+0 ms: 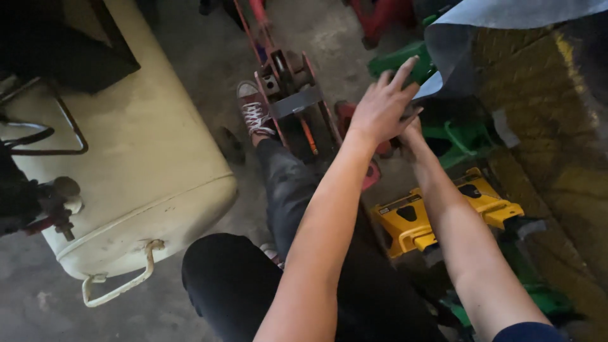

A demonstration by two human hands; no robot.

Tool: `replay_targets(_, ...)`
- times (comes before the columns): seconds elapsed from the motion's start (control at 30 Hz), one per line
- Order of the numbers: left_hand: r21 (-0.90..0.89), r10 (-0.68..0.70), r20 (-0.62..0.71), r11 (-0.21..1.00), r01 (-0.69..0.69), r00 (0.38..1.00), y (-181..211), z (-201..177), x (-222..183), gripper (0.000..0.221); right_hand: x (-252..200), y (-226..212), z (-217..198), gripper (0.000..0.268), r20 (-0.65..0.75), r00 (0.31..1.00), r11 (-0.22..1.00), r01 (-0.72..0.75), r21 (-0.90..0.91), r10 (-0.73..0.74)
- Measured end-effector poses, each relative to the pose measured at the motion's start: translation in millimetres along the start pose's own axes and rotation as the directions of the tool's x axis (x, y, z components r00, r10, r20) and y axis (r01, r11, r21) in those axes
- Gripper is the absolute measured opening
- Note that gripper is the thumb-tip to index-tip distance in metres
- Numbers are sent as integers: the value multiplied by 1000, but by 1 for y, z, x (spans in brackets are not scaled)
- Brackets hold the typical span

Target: Cleaning and inspecting automotive jack stands using a rag.

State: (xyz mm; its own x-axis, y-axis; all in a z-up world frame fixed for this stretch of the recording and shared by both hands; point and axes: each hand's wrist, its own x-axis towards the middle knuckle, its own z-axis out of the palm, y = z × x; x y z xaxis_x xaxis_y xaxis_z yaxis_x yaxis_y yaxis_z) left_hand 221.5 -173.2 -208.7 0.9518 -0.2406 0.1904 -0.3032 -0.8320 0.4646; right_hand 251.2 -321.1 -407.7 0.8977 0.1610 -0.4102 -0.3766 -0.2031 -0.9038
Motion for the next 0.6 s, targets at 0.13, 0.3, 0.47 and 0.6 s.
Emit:
replay_targets(0.13, -52, -32, -10, 998, 31, 999, 2, 3, 2, 42, -19, -7, 9, 38, -19, 1000, 997, -6, 79, 8)
replay_targets(0.3, 92, -31, -7, 995, 32, 999, -10, 35, -3, 53, -34, -27, 4, 35, -74, 997, 983, 8, 184, 6)
replay_targets(0.47, 134, -30, 23, 991, 26, 999, -18, 47, -11, 55, -8, 18, -1, 31, -36, 979, 976, 202, 84, -200)
replay_targets(0.6, 158, -64, 63, 986, 53, 996, -18, 59, -12, 56, -3, 17, -6, 31, -49, 999, 996, 8, 88, -4)
